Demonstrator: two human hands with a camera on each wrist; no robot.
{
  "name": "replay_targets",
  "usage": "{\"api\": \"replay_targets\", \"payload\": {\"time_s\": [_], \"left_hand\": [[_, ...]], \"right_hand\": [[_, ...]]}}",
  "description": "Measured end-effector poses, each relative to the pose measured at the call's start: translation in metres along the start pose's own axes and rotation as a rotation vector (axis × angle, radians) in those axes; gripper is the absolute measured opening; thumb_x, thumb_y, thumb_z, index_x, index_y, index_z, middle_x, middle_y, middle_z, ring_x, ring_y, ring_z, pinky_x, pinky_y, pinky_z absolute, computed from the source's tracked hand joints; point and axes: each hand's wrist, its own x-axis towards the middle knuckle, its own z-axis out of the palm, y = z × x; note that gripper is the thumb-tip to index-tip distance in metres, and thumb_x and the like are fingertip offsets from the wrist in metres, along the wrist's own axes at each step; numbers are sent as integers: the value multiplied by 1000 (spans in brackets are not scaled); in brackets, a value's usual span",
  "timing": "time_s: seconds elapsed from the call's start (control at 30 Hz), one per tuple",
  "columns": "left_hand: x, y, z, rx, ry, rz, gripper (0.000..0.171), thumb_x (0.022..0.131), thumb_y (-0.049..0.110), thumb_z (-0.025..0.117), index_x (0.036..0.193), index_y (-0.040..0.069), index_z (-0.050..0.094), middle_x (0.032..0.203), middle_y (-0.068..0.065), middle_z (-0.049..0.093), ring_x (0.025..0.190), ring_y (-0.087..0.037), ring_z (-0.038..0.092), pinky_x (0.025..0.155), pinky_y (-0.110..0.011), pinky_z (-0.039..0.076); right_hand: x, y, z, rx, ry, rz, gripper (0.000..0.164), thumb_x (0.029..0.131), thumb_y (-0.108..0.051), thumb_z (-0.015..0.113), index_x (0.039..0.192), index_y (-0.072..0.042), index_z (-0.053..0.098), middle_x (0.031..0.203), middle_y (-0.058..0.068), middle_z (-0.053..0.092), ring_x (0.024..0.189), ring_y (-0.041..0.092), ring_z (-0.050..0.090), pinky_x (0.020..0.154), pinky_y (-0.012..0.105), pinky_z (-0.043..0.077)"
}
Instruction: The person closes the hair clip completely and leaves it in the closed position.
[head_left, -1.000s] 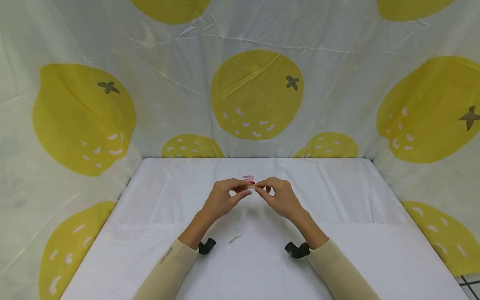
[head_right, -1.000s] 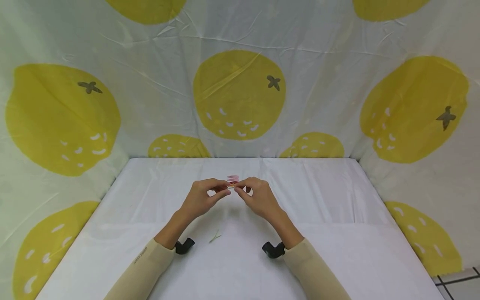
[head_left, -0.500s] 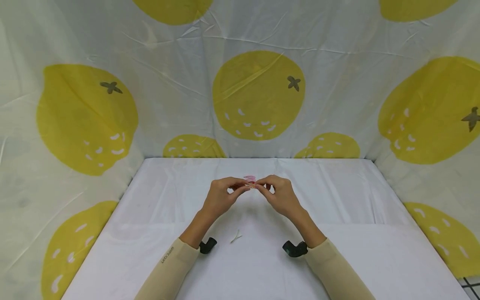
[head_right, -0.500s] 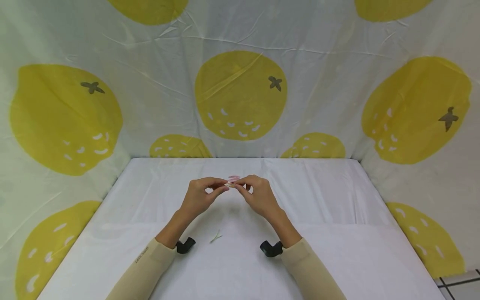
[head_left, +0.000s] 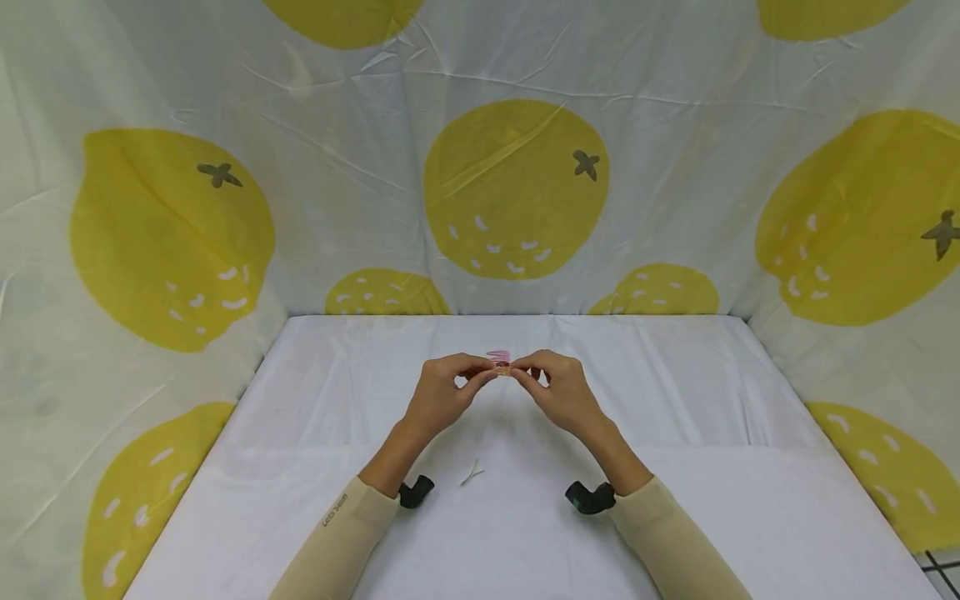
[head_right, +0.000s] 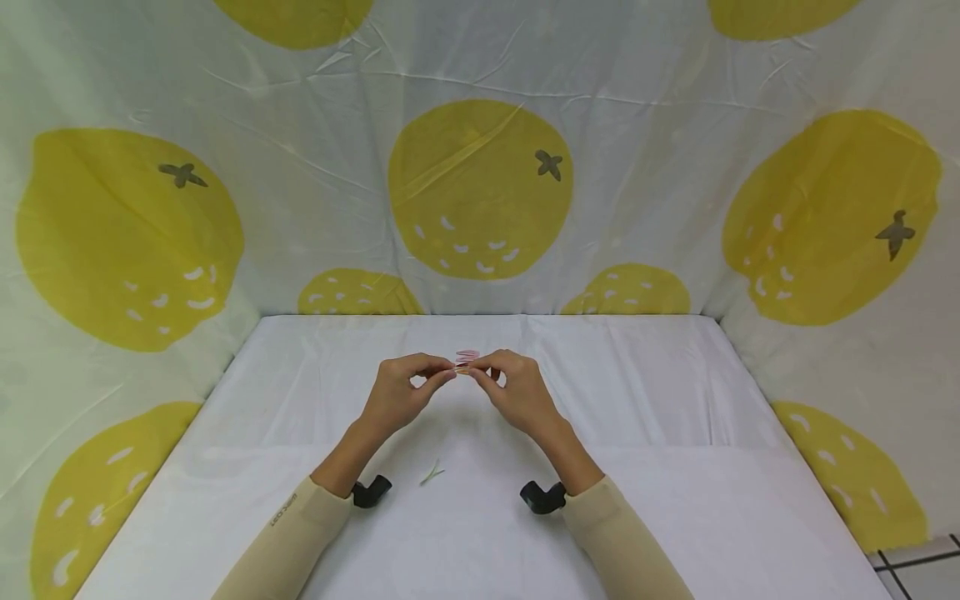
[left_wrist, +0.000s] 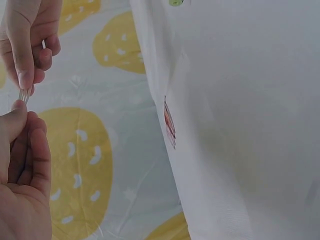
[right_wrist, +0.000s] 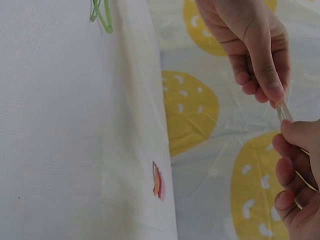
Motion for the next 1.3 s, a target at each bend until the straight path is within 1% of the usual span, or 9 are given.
{"api": "replay_targets", "payload": {"time_s": [0.1, 0.3, 0.43, 0.6, 0.7, 0.87, 1.03, 1.13, 1.3], "left_hand": [[0, 0, 0, -4, -1, -5, 11, 92, 17, 79, 101, 11, 81, 94, 0, 79, 78, -9, 73, 71, -24, 59], [-1, -1, 0, 34, 14, 12, 10, 91, 15, 79, 100, 10, 81, 94, 0, 79, 77, -9, 71, 67, -28, 59], [1, 0, -1, 40, 14, 28, 10, 92, 15, 78, 101, 10, 80, 94, 0, 79, 77, -9, 70, 65, -27, 57], [1, 0, -1, 35, 2, 41, 10, 94, 14, 76, 102, 10, 79, 95, -1, 78, 77, -9, 68, 65, -28, 56], [1, -2, -1, 26, -4, 42, 10, 95, 13, 75, 103, 10, 79, 95, -1, 78, 78, -9, 68, 67, -26, 56], [0, -3, 0, 11, -15, 49, 10, 96, 14, 74, 103, 10, 79, 94, 0, 77, 76, -9, 66, 66, -23, 54], [-1, -5, 0, 2, -24, 45, 9, 96, 15, 73, 102, 11, 79, 92, 1, 77, 75, -8, 63, 65, -24, 53], [-2, -4, -1, -7, -37, 41, 10, 96, 16, 73, 103, 11, 79, 92, 2, 76, 75, -8, 63, 66, -24, 53], [-2, -2, -2, -32, -57, 28, 10, 96, 15, 73, 103, 10, 79, 93, 1, 76, 77, -9, 64, 69, -25, 55]], "right_hand": [[0, 0, 1, 7, 1, -5, 11, 94, -22, 77, 103, -18, 81, 87, -7, 74, 71, 8, 54, 58, 21, 42], [1, -1, 2, 11, -7, -17, 11, 95, -22, 76, 104, -18, 80, 88, -7, 74, 72, 8, 54, 59, 21, 44], [1, -1, 1, 10, -16, -20, 12, 96, -23, 75, 105, -17, 80, 90, -6, 74, 73, 8, 55, 61, 22, 45], [1, 0, 2, 4, -27, -40, 11, 97, -22, 73, 105, -16, 78, 90, -6, 73, 73, 7, 54, 62, 25, 48], [2, 0, 2, 4, -31, -58, 10, 98, -21, 72, 105, -16, 77, 89, -6, 72, 72, 7, 53, 62, 26, 48], [2, 1, 2, 33, -34, -83, 9, 98, -18, 71, 104, -15, 77, 89, -6, 71, 72, 6, 53, 62, 23, 47], [1, 2, 2, 48, -54, -70, 9, 98, -19, 71, 104, -16, 77, 90, -7, 72, 73, 7, 54, 64, 22, 47], [1, 2, 1, 52, -66, -59, 9, 99, -20, 70, 105, -17, 77, 91, -7, 72, 74, 7, 55, 65, 25, 48], [0, 1, -2, 85, -91, -37, 9, 99, -21, 71, 104, -17, 76, 89, -8, 71, 76, 8, 55, 65, 36, 52]]}}
